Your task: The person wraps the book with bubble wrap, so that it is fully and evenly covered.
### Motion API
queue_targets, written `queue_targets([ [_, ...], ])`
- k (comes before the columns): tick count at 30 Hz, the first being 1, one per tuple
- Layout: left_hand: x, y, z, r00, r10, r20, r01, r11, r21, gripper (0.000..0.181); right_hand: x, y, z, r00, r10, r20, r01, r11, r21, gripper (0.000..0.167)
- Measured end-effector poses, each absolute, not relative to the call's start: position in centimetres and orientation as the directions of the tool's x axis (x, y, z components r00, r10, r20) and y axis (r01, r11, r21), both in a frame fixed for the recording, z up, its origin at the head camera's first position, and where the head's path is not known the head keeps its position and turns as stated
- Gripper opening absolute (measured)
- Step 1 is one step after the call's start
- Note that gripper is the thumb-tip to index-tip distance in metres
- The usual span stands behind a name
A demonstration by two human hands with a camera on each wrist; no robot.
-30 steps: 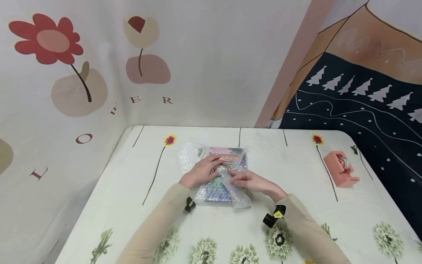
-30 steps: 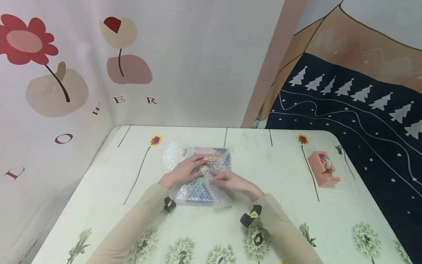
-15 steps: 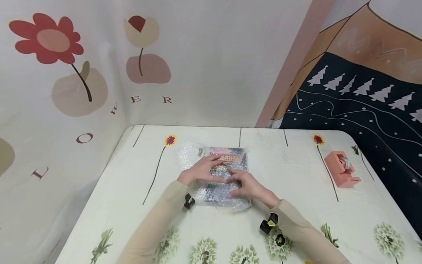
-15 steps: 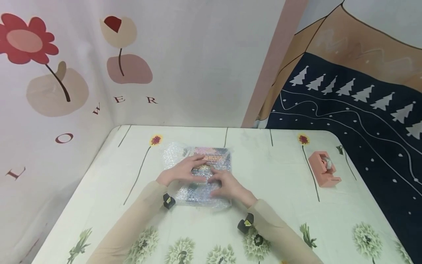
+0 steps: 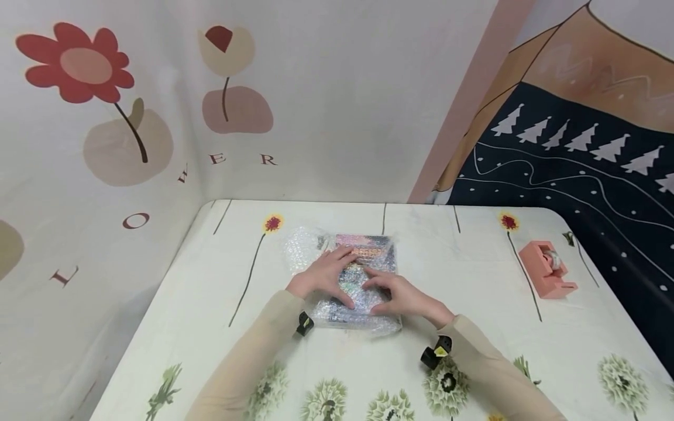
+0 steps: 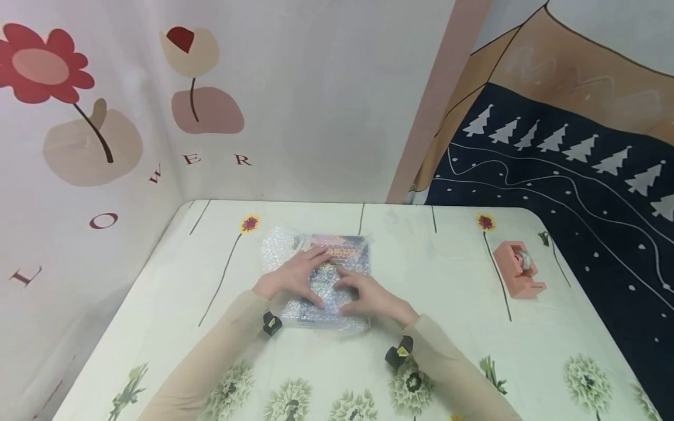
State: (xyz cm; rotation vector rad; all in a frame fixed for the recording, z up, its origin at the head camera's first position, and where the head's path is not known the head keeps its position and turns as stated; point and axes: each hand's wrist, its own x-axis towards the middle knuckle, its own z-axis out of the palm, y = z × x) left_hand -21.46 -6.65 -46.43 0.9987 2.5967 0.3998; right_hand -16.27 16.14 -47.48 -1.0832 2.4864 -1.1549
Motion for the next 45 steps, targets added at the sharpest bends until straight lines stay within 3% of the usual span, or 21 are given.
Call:
queue_targets([
  [3,-21.5,-6.5,-46.5,-0.703,0.682,-0.203,0.591,0.718,0.367,0.117,-16.6,16.8,-47.5,-0.728,-0.673,0.132,-0.517,0.412,-0.750,0.047],
  [7,-21.6,-6.5,-46.7,-0.705,0.679,-0.205,0.592,0.723,0.357,0.116,-17.0,17.0,-47.9,-0.789,-0.580,0.204,-0.541,0.497,-0.679,0.055],
  [12,-21.6,-6.5,-46.8,-0.706,0.677,-0.208,0.590,0.725,0.357,0.116,-17.2,16.3,-48.6,-0.854,-0.486,0.183,-0.487,0.627,-0.609,0.083],
  [17,-21.5,-6.4,-46.7,-0.708,0.672,-0.217,0.588,0.731,0.348,0.117,-17.1,15.7,-48.7,-0.866,-0.483,0.125,-0.454,0.660,-0.599,0.105],
  [27,-21.4,-6.5,-46.7,-0.713,0.666,-0.221,0.575,0.735,0.359,0.118,-17.5,15.1,-48.1,-0.886,-0.464,0.008,-0.395,0.745,-0.537,0.103],
  [39,-21.2,-7.0,-46.8,-0.695,0.702,-0.154,0.603,0.687,0.406,0.116,-17.4,15.0,-47.8,-0.888,-0.460,0.006,-0.393,0.751,-0.530,0.102],
  [42,-21.0,-7.8,-47.1,-0.716,0.693,-0.088,0.584,0.663,0.468,0.111,-17.5,14.9,-47.8,-0.891,-0.454,-0.016,-0.377,0.760,-0.530,0.103],
  [45,-21.0,-9.0,-46.9,-0.781,0.624,0.002,0.531,0.663,0.528,0.096,-17.5,14.9,-47.6,-0.897,-0.440,-0.037,-0.356,0.770,-0.529,0.104],
])
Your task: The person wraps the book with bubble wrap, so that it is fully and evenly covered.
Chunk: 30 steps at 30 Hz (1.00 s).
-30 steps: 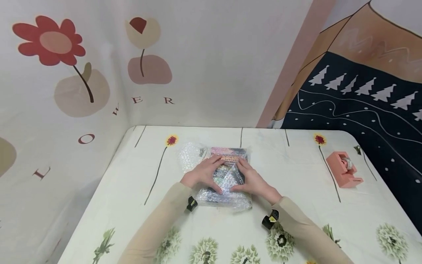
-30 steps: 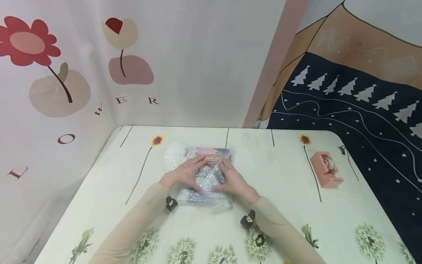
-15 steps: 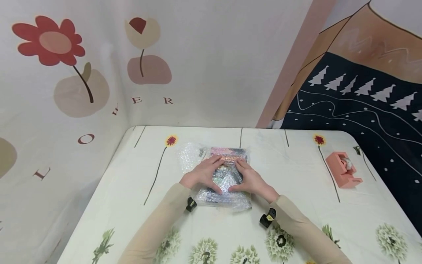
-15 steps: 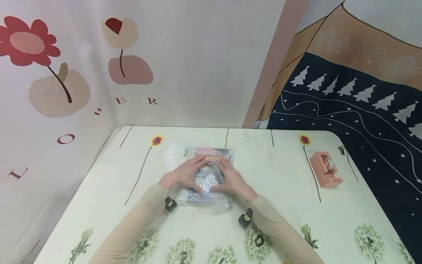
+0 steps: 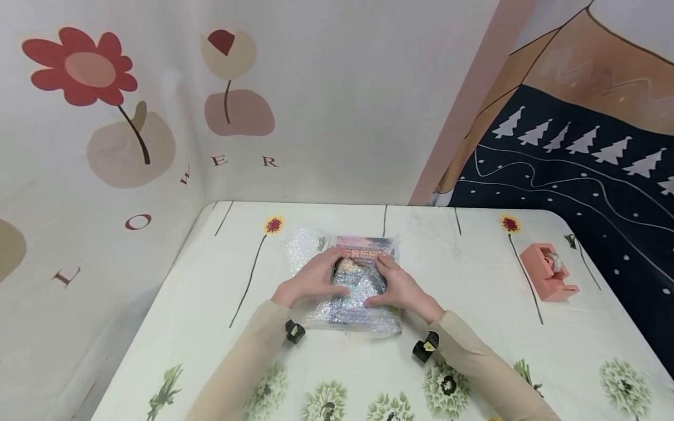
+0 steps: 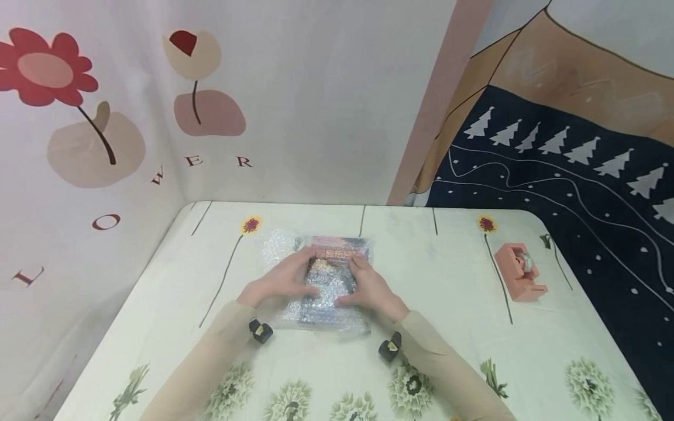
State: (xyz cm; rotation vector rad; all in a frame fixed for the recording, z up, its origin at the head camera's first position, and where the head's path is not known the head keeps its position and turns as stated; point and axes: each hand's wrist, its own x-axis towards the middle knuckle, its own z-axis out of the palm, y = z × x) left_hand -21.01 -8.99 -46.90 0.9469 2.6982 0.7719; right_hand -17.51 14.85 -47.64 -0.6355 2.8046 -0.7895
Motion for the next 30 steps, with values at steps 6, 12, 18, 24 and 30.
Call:
queue_targets([
  [6,-21.8,-12.9,-46.6,-0.966,0.209,0.155,0.260,0.800,0.540,0.058,-17.3,14.7,-47.3,-0.902,-0.425,-0.075,-0.326,0.785,-0.527,0.104],
  [12,-23.6,-15.7,-47.2,-0.990,-0.085,0.113,0.006,0.772,0.636,0.048,-17.3,14.7,-47.1,-0.905,-0.420,-0.074,-0.320,0.784,-0.532,0.104],
  [18,-25.3,-16.7,-47.9,-0.994,-0.108,0.020,-0.061,0.695,0.716,0.048,-17.4,14.6,-47.4,-0.899,-0.431,-0.075,-0.332,0.784,-0.525,0.103],
  [24,-26.1,-17.1,-48.4,-0.987,-0.137,-0.083,-0.148,0.578,0.802,0.048,-17.4,14.5,-47.3,-0.899,-0.431,-0.078,-0.328,0.781,-0.531,0.103],
  [30,-26.1,-17.1,-48.4,-0.963,-0.144,-0.226,-0.264,0.369,0.891,0.056,-17.3,14.5,-47.1,-0.904,-0.419,-0.085,-0.315,0.787,-0.530,0.103],
])
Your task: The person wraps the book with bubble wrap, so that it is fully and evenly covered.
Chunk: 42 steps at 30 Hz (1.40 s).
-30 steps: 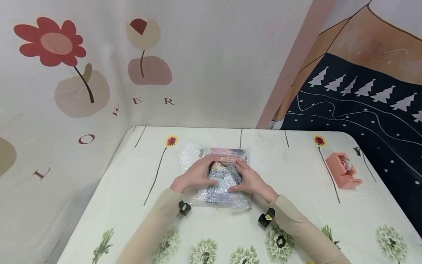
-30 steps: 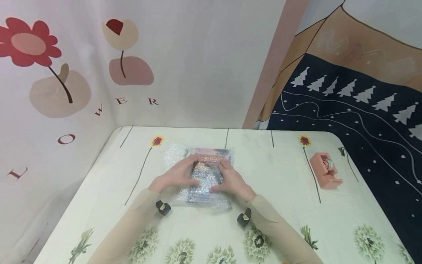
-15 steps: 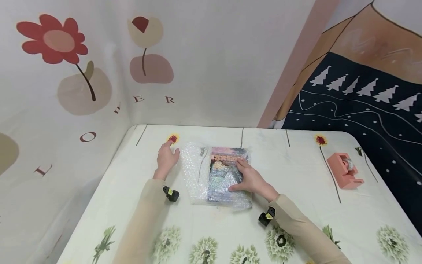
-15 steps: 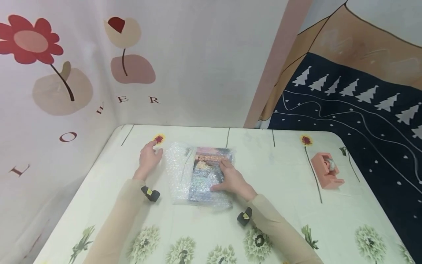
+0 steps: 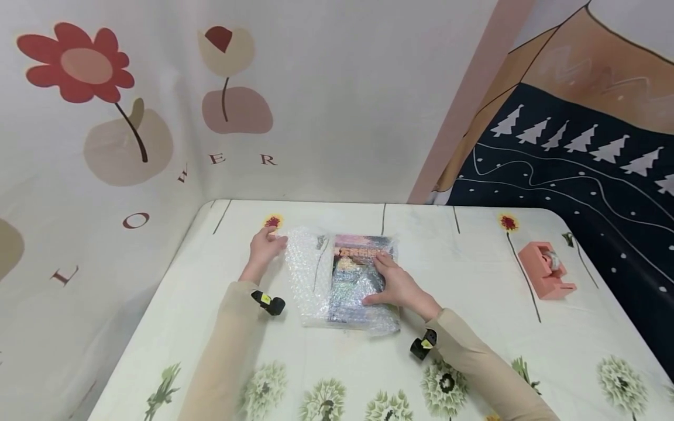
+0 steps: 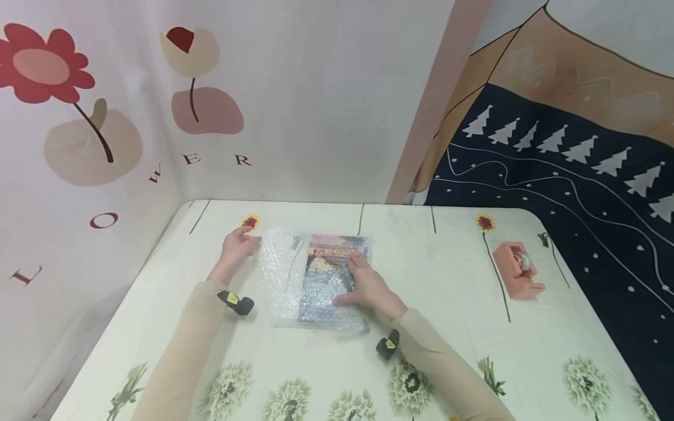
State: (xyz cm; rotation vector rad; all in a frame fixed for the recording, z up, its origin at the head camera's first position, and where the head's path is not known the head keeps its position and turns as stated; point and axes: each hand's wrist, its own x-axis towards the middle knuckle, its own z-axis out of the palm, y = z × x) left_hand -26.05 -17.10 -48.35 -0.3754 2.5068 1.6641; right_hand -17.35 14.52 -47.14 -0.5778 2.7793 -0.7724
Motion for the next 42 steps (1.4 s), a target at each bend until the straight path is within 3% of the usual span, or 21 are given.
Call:
queue_targets([
  [5,-25.8,-17.0,-48.0,-0.939,-0.151,-0.308,-0.338,0.265,0.903,0.055,-17.4,14.5,-47.2,-0.904,-0.420,-0.083,-0.316,0.787,-0.530,0.103],
  [15,-25.5,-16.9,-47.4,-0.936,-0.146,-0.321,-0.349,0.263,0.899,0.030,-17.4,14.5,-47.1,-0.905,-0.417,-0.091,-0.308,0.786,-0.537,0.103],
  [32,-25.5,-14.9,-45.0,-0.963,-0.092,-0.252,-0.266,0.188,0.946,0.023,-17.4,14.4,-47.1,-0.903,-0.418,-0.096,-0.307,0.787,-0.535,0.103],
  [42,-24.8,-12.1,-43.0,-0.985,0.021,-0.174,-0.170,0.126,0.977,0.023,-17.3,14.4,-47.0,-0.907,-0.408,-0.104,-0.295,0.792,-0.535,0.102],
])
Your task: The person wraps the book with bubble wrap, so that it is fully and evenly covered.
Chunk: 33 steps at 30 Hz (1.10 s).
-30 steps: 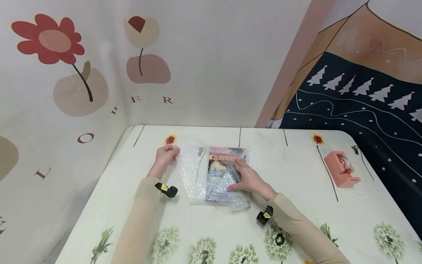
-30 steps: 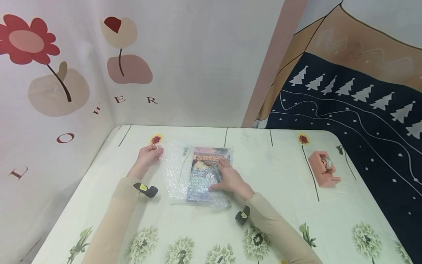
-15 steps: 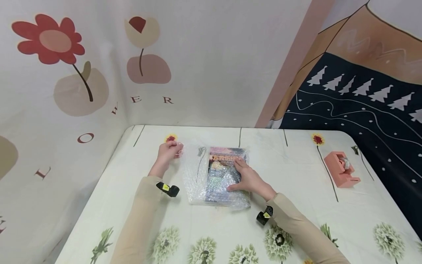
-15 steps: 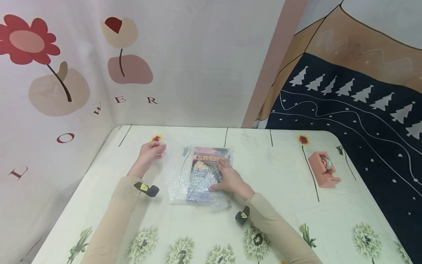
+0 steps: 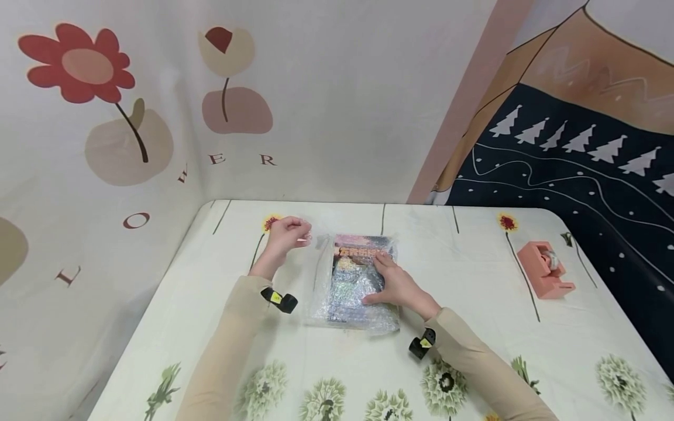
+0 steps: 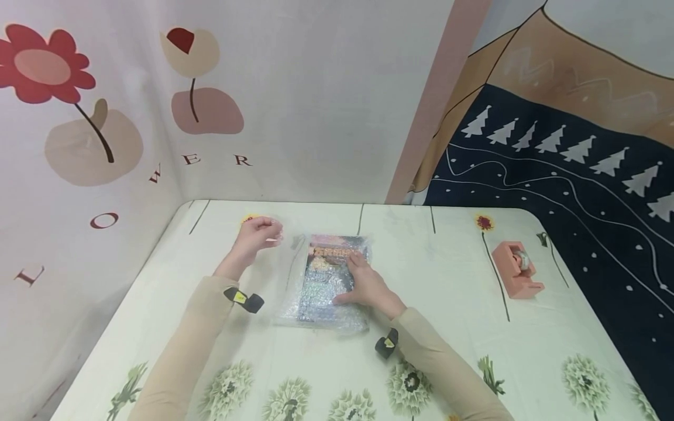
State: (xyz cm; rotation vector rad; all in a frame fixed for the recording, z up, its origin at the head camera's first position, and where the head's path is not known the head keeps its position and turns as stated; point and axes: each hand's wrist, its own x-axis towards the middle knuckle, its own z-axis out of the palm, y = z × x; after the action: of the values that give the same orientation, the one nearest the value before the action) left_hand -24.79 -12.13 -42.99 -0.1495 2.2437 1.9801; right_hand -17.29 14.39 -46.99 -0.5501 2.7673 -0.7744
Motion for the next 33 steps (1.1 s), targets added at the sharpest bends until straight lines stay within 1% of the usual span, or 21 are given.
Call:
queue_targets([
  [13,-24.5,-6.4,-42.2,-0.986,0.131,-0.101,-0.068,0.236,0.969,0.013,-17.5,14.6,-47.3,-0.906,-0.411,-0.104,-0.299,0.793,-0.530,0.102],
  [17,-24.6,-4.5,-42.7,-0.986,0.141,-0.090,-0.050,0.265,0.963,0.009,-17.5,14.5,-47.2,-0.903,-0.417,-0.100,-0.305,0.788,-0.534,0.102],
  [21,-24.4,-2.9,-43.3,-0.983,0.161,-0.091,-0.032,0.337,0.941,0.007,-17.6,14.5,-47.2,-0.902,-0.423,-0.092,-0.315,0.786,-0.532,0.102],
  [29,-24.2,-1.0,-44.2,-0.976,0.212,-0.044,0.067,0.493,0.868,0.006,-17.7,14.4,-47.3,-0.902,-0.426,-0.074,-0.329,0.788,-0.520,0.104],
  [33,-24.3,-0.4,-45.0,-0.973,0.229,-0.044,0.080,0.504,0.860,0.006,-17.6,14.5,-47.1,-0.904,-0.421,-0.076,-0.322,0.785,-0.529,0.105],
])
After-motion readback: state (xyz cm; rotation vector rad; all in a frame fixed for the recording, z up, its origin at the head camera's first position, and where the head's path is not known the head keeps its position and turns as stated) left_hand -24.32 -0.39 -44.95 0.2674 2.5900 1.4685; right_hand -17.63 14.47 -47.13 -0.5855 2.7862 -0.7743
